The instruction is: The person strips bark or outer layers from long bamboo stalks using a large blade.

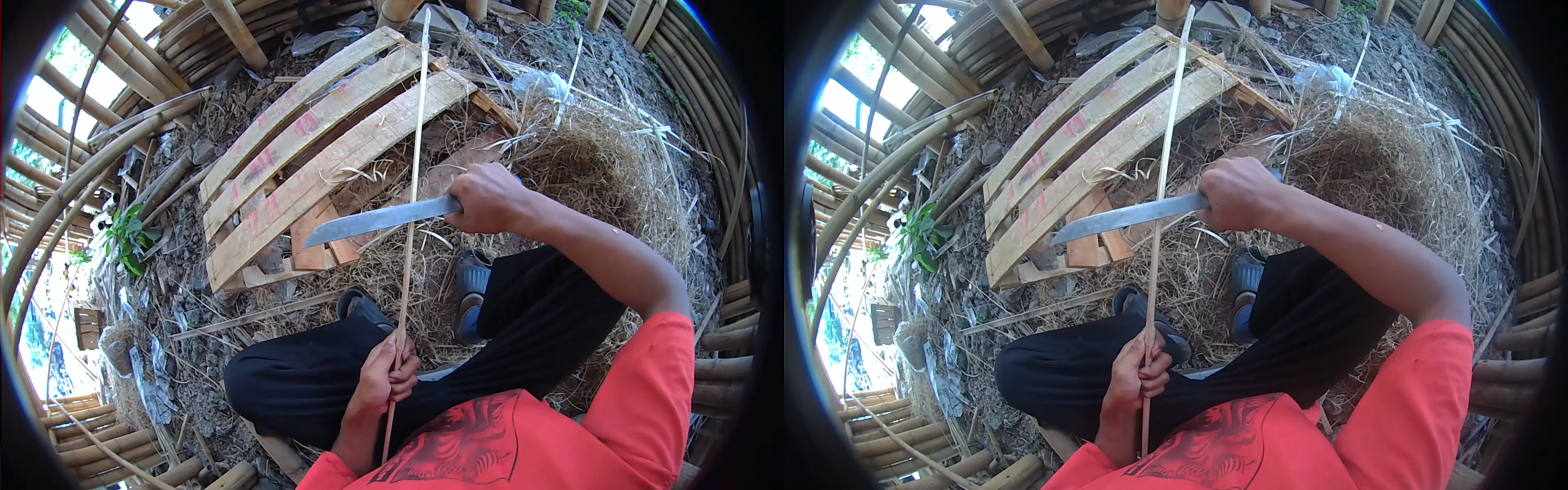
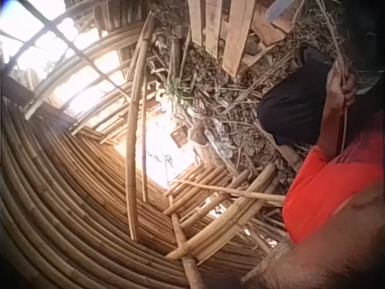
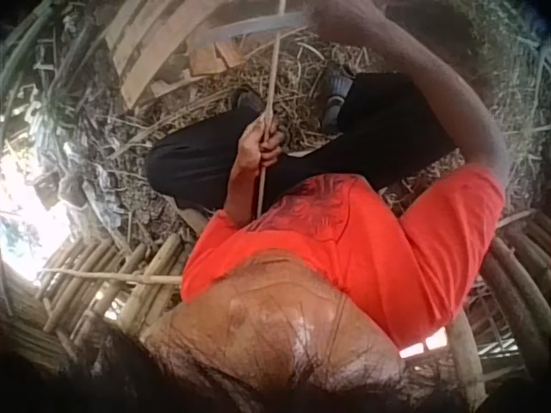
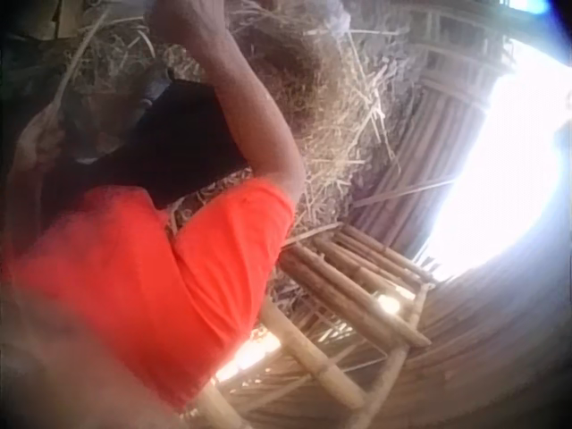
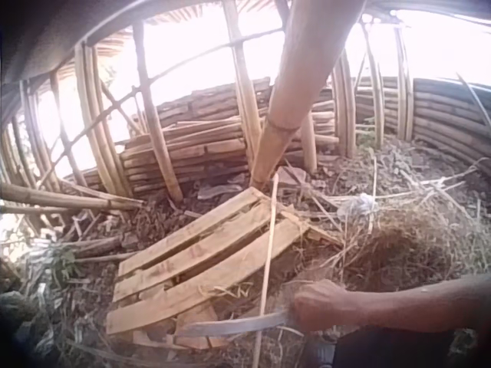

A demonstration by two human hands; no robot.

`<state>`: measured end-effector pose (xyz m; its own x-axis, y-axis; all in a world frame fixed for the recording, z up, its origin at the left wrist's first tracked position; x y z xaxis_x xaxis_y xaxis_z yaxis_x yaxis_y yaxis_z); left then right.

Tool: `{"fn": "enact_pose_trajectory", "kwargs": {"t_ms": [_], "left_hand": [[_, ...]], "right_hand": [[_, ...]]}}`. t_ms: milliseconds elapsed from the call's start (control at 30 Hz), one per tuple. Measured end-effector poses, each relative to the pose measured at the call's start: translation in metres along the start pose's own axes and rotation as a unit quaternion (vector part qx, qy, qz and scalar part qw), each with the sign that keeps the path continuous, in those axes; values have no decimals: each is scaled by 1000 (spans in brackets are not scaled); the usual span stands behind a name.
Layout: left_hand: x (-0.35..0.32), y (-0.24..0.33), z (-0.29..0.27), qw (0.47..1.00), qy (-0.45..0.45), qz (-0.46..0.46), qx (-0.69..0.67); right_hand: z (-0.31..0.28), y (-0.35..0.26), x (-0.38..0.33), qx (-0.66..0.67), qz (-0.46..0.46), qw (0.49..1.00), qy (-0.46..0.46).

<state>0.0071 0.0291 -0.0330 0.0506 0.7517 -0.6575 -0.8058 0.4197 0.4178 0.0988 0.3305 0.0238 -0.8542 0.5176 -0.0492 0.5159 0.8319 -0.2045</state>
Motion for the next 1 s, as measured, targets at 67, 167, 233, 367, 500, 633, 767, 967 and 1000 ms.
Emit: {"fn": "enact_pose_trajectory", "kwargs": {"t_ms": [67, 167, 233, 367, 500, 633, 767, 967, 1000], "left_hand": [[-1, -2, -4, 1000, 3, -11, -6], [-2, -9, -3, 999, -6, -34, -14], [-2, -12, -11, 999, 9, -33, -18], [3, -14, -13, 999, 21, -31, -18], [5, -11, -17, 999, 18, -36, -25], [6, -11, -16, 999, 35, -25, -8], [5, -9, -13, 999, 37, -29, -2], [1, -9, -13, 999, 34, -28, -15], [2, -9, -13, 999, 26, -31, -22]], "right_hand": [[2, 17, 16, -27, 64, 995, -68], [4, 78, 25, -7, 174, 985, 15], [6, 86, 30, 25, 217, 976, -3], [23, 26, 12, 0, 6, 1000, 11], [17, 32, 22, -56, -13, 998, -21], [18, 36, 26, -53, -18, 998, -1], [25, 47, 26, -71, -25, 997, 30], [20, 54, 25, -79, -24, 995, 55], [21, 58, 25, -93, -21, 993, 70]]}}
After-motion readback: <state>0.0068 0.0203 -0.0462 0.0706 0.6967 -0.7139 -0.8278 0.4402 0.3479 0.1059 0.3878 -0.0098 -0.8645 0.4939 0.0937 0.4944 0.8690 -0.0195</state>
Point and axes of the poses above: each hand's wrist, its own x-axis towards the middle knuckle, its own z-axis out of the palm, y = z × x, the point moved 2 cm from there along x, towards the middle knuckle, and after that the axes turned 10 degrees about y, right-handed, at the moved point
